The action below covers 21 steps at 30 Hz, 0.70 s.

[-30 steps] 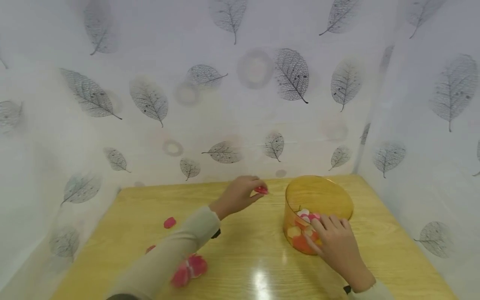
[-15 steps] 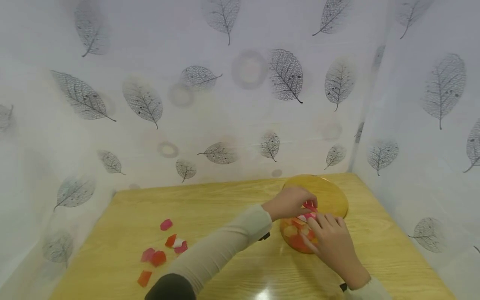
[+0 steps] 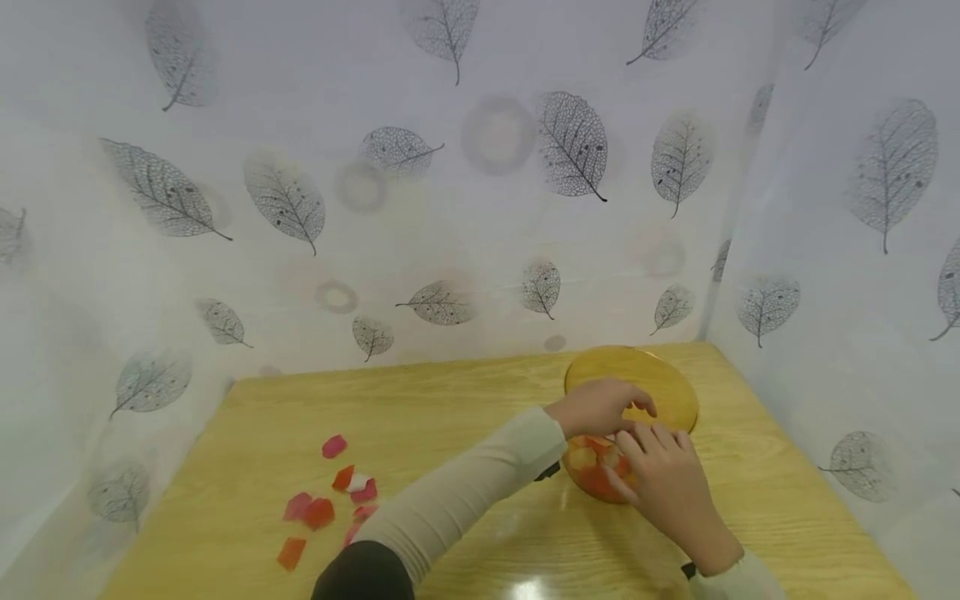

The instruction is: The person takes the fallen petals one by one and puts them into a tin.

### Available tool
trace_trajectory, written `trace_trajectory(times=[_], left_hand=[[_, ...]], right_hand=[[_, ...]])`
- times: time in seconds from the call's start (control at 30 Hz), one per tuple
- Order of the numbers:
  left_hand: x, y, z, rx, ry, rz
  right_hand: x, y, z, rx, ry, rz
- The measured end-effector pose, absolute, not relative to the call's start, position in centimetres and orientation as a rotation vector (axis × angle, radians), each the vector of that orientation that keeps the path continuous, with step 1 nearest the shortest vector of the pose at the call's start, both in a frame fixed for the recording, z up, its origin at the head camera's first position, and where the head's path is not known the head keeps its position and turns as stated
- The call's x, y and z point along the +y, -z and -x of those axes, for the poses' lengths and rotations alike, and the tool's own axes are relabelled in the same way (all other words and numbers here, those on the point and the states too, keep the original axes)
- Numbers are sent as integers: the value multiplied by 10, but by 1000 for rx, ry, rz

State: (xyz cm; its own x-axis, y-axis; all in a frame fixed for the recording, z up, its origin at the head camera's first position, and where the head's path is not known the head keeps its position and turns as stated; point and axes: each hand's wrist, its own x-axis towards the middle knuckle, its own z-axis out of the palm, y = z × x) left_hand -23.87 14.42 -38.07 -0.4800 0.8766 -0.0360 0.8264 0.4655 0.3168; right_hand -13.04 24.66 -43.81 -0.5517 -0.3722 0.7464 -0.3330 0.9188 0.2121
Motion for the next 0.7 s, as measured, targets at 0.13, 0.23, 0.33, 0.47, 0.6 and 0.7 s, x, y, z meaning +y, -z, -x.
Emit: trace_trajectory(times=[0.13,0.23,0.33,0.47,0.6,0.7], left_hand=[[145,383,240,2544,-399,-1508],[143,385,241,2598,-472,-1554],[139,385,241,2692,-630,-1620],[121,384,240,2854,-843,-1710],[92,382,238,3012,-914,-1747],[62,385,239,3095,-901,-1726]], right_hand=[[247,438,131,-2187,55,-507],[248,439,132,-2181,50,-512],[248,438,133,-2172,54,-514],[246,437,133,-2166,53,-508],[245,438,132,-2179,47,-492],[245,438,132,-2197,42,-485]])
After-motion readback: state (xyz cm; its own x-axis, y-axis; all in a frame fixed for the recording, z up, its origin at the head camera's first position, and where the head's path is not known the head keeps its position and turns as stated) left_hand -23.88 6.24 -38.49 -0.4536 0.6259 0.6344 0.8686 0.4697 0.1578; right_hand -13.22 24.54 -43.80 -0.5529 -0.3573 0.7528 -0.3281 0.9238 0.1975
